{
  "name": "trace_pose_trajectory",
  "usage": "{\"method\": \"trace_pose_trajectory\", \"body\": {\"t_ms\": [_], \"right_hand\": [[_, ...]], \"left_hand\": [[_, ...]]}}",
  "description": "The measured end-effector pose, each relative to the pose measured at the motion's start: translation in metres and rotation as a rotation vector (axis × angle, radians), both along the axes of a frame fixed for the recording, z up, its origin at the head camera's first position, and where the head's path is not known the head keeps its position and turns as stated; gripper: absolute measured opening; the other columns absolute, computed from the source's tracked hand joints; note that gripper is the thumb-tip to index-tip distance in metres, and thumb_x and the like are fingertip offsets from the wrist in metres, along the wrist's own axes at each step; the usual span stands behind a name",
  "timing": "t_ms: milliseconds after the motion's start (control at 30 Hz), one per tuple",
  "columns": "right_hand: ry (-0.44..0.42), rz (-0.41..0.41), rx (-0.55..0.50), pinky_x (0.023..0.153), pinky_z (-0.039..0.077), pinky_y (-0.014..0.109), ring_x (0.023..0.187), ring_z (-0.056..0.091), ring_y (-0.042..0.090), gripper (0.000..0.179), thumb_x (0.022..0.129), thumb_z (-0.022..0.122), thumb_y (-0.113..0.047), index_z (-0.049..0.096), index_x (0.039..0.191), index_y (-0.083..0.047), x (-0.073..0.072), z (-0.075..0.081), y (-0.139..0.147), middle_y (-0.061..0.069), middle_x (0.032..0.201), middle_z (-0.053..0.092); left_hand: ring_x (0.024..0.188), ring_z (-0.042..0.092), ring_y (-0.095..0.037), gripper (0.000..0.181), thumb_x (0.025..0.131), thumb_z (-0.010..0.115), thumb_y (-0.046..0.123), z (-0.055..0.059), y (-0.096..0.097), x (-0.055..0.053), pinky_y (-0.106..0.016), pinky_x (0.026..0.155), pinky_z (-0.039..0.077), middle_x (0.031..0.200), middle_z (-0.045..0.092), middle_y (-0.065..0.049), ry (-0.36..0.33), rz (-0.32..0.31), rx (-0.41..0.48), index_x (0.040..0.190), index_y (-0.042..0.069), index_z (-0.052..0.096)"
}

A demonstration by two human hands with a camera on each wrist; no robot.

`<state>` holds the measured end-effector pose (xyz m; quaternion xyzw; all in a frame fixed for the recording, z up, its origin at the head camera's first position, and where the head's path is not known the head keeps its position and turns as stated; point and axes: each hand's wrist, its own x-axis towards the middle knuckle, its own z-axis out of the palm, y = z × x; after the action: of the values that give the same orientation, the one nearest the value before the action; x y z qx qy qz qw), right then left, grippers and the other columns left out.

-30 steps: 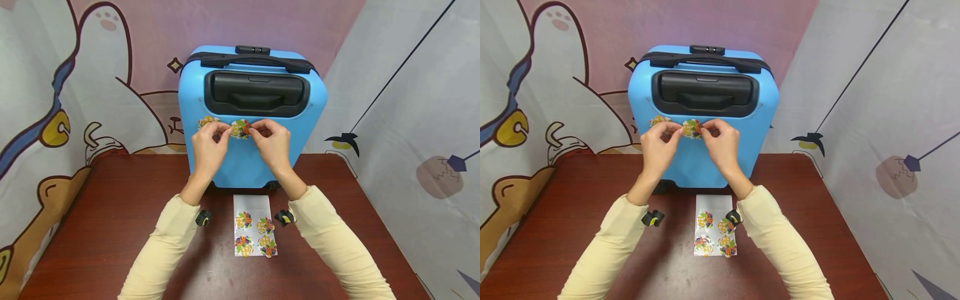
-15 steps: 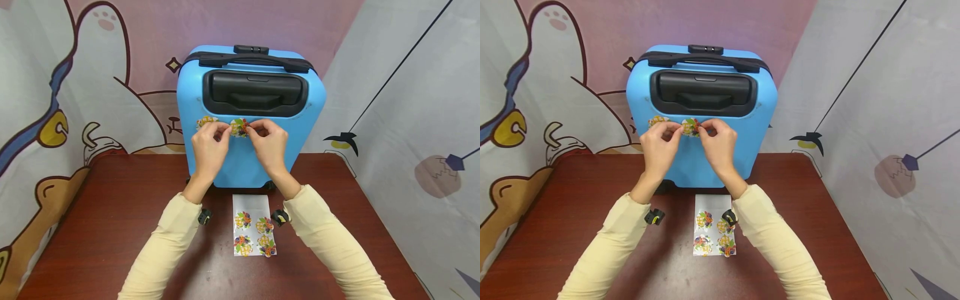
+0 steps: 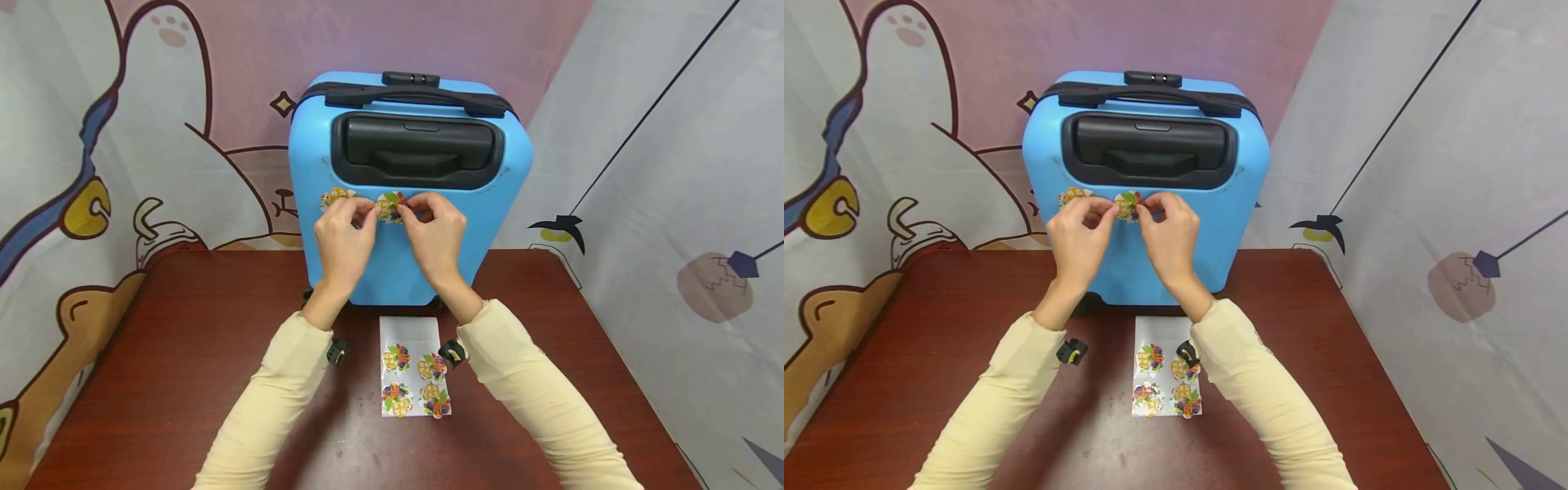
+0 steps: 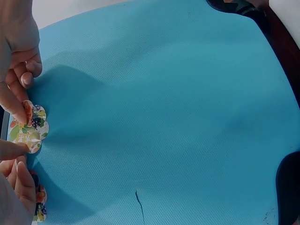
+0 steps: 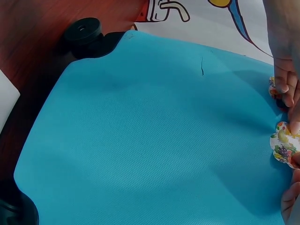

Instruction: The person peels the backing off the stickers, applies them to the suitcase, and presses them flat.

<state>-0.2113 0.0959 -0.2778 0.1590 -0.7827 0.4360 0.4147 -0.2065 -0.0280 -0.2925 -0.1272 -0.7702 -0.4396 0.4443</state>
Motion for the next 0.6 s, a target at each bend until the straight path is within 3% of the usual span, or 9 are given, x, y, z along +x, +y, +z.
{"method": "trace_pose_trajectory", "body": {"t_ms": [600], "right_hand": [[0.077,-0.019,0.037,0.053,0.042,0.029,0.055,0.052,0.022,0.013,0.075,0.073,-0.005,0.065,0.074,0.005,-0.0020,-0.0028,-0.0005,0.014,0.069,0.062]], "left_hand": [[0.063,0.057,-0.021,0.013,0.081,0.070,0.012,-0.0004,0.0006,-0.0009,-0.034,0.060,0.046,0.072,0.061,-0.011,0.004,0.016,-0.013,0.078,-0.001,0.066]]}}
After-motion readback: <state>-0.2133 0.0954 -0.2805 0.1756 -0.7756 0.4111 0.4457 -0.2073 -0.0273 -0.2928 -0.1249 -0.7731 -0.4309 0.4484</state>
